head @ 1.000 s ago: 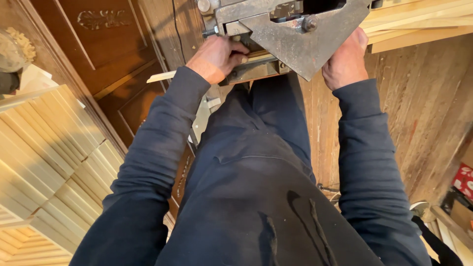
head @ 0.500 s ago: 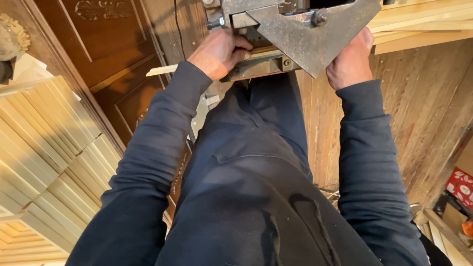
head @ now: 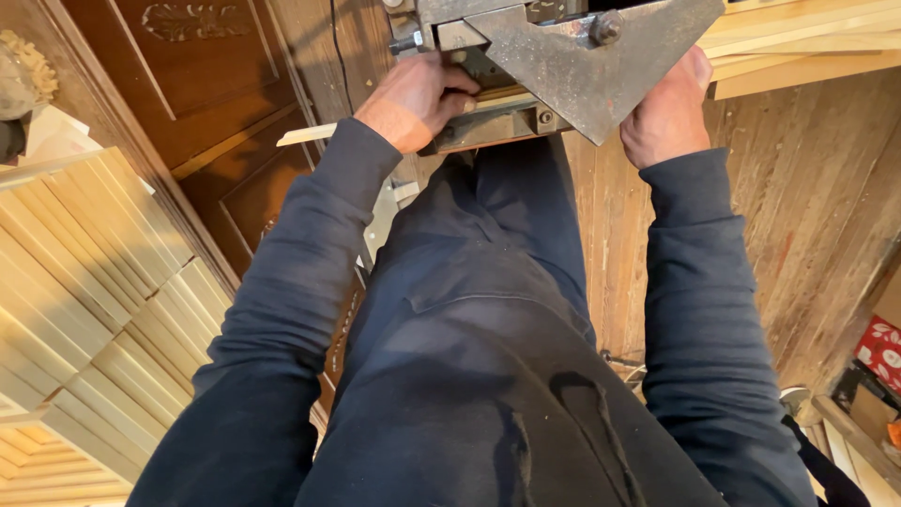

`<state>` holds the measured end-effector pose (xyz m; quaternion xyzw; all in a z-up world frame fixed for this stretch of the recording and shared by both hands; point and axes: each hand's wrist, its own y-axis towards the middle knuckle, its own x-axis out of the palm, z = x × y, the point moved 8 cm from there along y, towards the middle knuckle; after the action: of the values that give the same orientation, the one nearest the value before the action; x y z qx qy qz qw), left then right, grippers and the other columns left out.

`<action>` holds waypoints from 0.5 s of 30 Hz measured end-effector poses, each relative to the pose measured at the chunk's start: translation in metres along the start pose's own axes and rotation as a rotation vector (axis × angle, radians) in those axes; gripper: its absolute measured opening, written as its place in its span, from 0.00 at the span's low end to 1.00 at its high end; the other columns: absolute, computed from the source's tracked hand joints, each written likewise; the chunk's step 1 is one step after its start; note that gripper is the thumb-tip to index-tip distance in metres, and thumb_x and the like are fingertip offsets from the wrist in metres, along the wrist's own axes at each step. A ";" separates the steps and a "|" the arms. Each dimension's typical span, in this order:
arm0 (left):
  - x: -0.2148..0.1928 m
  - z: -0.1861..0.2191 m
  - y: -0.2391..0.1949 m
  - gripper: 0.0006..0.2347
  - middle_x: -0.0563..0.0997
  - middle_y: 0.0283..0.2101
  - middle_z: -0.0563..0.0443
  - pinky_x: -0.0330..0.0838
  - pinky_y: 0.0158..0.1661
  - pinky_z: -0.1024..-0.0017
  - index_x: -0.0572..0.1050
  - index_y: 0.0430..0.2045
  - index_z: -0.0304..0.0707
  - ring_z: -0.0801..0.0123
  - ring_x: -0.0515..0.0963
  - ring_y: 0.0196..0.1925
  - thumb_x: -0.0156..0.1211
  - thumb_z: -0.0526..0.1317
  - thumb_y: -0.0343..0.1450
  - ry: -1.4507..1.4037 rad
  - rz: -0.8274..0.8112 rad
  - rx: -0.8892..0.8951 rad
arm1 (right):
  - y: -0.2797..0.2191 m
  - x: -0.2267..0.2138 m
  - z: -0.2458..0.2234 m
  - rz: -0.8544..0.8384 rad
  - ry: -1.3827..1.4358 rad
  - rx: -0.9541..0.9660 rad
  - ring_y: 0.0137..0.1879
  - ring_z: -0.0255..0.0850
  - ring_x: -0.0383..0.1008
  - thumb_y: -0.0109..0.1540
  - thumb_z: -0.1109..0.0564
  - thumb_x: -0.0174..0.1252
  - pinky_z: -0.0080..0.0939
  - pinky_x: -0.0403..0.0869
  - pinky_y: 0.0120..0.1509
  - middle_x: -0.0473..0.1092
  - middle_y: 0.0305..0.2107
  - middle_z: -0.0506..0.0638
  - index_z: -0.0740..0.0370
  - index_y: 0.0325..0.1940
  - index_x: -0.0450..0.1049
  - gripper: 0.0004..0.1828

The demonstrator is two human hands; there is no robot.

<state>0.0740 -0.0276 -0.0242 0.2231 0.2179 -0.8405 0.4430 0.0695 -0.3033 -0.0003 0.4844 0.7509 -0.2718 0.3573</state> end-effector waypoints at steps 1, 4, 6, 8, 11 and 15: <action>0.000 0.001 0.000 0.09 0.81 0.36 0.33 0.71 0.47 0.51 0.84 0.39 0.31 0.39 0.78 0.44 0.65 0.38 0.71 0.001 -0.002 0.001 | 0.000 0.000 0.000 0.001 0.000 0.002 0.71 0.61 0.63 0.67 0.65 0.56 0.58 0.55 0.76 0.70 0.61 0.57 0.59 0.61 0.73 0.17; -0.003 0.003 0.002 0.09 0.81 0.36 0.33 0.71 0.47 0.51 0.83 0.39 0.30 0.39 0.79 0.44 0.65 0.38 0.71 -0.015 -0.006 -0.007 | 0.001 -0.003 -0.004 0.012 0.003 -0.011 0.70 0.60 0.63 0.67 0.65 0.56 0.58 0.56 0.76 0.70 0.60 0.57 0.58 0.60 0.74 0.16; -0.002 0.002 0.003 0.09 0.80 0.36 0.33 0.71 0.46 0.51 0.83 0.39 0.31 0.39 0.79 0.43 0.65 0.38 0.72 -0.024 -0.017 -0.032 | 0.002 -0.004 -0.006 0.014 0.008 -0.012 0.71 0.60 0.63 0.68 0.65 0.56 0.58 0.56 0.76 0.70 0.59 0.57 0.58 0.60 0.74 0.16; -0.001 0.003 0.003 0.09 0.80 0.36 0.33 0.71 0.46 0.51 0.83 0.39 0.31 0.39 0.79 0.43 0.65 0.38 0.72 -0.024 -0.021 -0.028 | -0.001 -0.003 -0.002 0.011 -0.006 -0.016 0.71 0.60 0.63 0.67 0.65 0.56 0.58 0.56 0.77 0.69 0.59 0.57 0.59 0.60 0.74 0.16; -0.003 0.004 0.004 0.09 0.80 0.36 0.33 0.71 0.46 0.51 0.83 0.39 0.31 0.39 0.79 0.43 0.65 0.38 0.72 -0.018 -0.021 -0.025 | 0.000 -0.002 -0.002 0.010 -0.023 -0.028 0.72 0.61 0.63 0.67 0.65 0.56 0.58 0.56 0.77 0.69 0.59 0.58 0.59 0.60 0.74 0.17; -0.003 0.005 0.003 0.09 0.81 0.37 0.33 0.72 0.46 0.51 0.83 0.39 0.30 0.39 0.79 0.43 0.65 0.38 0.72 -0.024 -0.024 -0.030 | 0.001 -0.002 -0.001 0.003 -0.023 -0.021 0.72 0.61 0.62 0.66 0.65 0.57 0.59 0.56 0.76 0.68 0.60 0.59 0.60 0.59 0.74 0.16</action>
<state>0.0771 -0.0300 -0.0189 0.2038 0.2277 -0.8450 0.4388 0.0704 -0.3031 0.0021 0.4787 0.7486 -0.2691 0.3715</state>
